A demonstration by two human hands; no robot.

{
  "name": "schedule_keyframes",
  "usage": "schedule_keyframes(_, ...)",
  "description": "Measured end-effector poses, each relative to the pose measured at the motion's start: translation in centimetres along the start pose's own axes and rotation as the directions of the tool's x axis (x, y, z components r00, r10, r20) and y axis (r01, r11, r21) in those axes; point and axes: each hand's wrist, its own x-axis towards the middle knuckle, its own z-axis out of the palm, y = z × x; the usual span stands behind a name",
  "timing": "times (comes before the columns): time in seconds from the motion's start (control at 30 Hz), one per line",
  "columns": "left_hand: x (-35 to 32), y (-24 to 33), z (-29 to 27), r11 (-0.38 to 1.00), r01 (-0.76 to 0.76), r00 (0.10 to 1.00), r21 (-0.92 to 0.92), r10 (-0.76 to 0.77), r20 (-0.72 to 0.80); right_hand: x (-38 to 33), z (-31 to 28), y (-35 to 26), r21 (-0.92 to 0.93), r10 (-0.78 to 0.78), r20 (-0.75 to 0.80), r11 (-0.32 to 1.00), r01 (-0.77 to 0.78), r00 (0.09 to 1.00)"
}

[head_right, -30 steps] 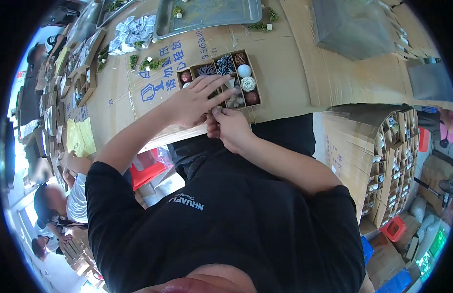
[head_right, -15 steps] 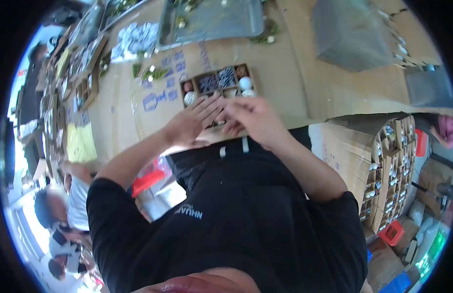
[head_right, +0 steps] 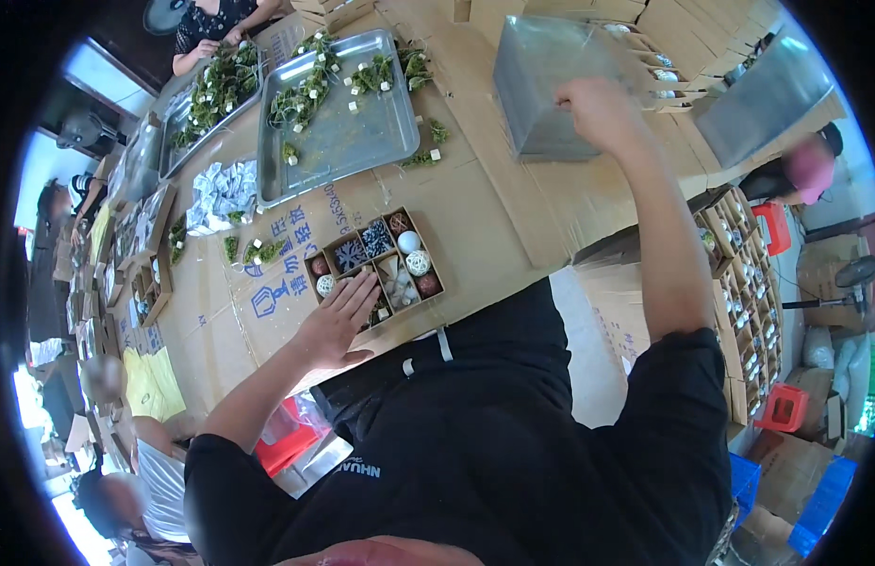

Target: Arrange small decorative plants and ornaments into a compartmentalized display box.

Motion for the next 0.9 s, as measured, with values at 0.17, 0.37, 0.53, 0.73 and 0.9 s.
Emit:
schedule_keyframes(0.17, -0.9, 0.9, 1.1, 0.983, 0.015, 0.993, -0.181, -0.036, -0.111, -0.6, -4.0, 0.7, 0.183, 0.107, 0.068, 0.976, -0.118, 0.992)
schedule_keyframes(0.37, -2.1, 2.1, -1.3, 0.849, 0.067, 0.845, -0.523, -0.327, -0.423, -3.5, -5.6, -3.7, 0.731, 0.093, -0.619, 0.433, 0.528, 0.78)
schedule_keyframes(0.53, -0.7, 4.5, -6.3, 0.317, -0.445, 0.498, -0.838, -0.69, -0.526, -6.0, -4.3, -8.5, 0.851, -0.265, -0.463, -0.399, 0.341, 0.846)
schedule_keyframes(0.73, -2.2, 6.2, -2.1, -0.296, -0.386, 0.559, -0.874, -0.829, 0.034, -7.4, 9.5, -18.1, 0.808, -0.239, 0.305, -0.447, -0.383, 0.922)
schedule_keyframes(0.9, -0.9, 2.4, 0.8, -0.069, -0.126, 0.292, -0.99, -0.956, 0.03, -6.0, 14.4, -19.7, 0.845, -0.131, 0.513, -0.097, -0.525, 0.849)
